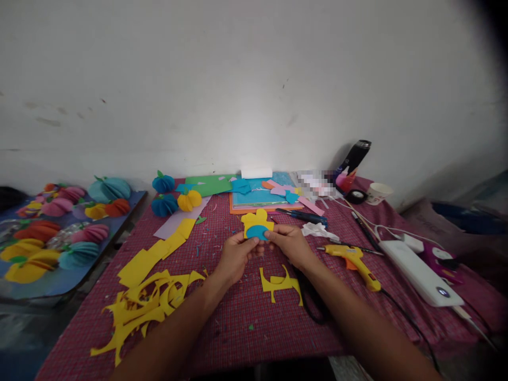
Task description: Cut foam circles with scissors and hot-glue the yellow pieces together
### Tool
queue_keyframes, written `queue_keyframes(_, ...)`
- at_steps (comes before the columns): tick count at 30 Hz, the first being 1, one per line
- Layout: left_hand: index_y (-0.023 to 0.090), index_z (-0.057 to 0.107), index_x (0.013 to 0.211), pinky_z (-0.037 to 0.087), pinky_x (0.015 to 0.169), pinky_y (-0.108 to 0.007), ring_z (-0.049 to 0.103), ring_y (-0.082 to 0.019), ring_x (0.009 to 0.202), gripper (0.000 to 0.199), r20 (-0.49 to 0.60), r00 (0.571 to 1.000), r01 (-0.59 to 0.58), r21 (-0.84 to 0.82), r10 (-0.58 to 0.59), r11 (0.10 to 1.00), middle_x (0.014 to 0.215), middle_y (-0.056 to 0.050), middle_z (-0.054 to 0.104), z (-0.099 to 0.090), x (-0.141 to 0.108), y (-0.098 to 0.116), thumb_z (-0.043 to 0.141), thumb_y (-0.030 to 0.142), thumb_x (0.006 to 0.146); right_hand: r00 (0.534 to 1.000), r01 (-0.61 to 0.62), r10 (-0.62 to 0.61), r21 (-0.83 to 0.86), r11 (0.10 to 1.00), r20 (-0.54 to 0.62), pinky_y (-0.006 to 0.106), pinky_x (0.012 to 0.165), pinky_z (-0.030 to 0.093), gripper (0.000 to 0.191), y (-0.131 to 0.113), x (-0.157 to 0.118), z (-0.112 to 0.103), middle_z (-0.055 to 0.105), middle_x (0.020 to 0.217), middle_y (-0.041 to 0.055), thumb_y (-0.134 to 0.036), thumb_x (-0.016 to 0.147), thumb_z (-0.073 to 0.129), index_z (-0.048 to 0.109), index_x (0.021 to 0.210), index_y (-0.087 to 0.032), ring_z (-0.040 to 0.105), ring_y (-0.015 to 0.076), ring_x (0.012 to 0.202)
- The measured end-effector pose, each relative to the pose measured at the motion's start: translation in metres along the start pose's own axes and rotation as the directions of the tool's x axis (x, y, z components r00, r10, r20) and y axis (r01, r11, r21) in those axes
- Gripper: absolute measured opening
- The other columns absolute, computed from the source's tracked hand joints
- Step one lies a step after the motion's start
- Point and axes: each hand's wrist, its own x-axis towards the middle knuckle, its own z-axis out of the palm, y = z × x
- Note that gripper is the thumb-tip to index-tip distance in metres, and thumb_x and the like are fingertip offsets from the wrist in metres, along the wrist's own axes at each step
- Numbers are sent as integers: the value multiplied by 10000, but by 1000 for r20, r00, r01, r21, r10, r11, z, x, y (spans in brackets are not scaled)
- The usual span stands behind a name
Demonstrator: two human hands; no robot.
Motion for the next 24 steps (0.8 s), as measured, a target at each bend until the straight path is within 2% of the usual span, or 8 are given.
queue_keyframes(18,110,704,865,518,651,-287,655,-145,639,265,-5,1000,11,1,-11,1000,789,-77,729,-1,0,0,822,270,690,1000,20,-20,-25,999,2,255,555,418,273,8,1,-2,685,686,10,-450,814,694,718,744,-187,551,139,566)
queue_keyframes(24,114,698,878,513,656,-286,650,-147,649,260,3,1000,-1,12,1,1000,783,-69,720,-1,0,-1,806,272,703,999,53,-52,-77,996,12,248,560,402,275,4,0,-2,639,635,-10,-425,837,671,687,710,-181,532,133,566)
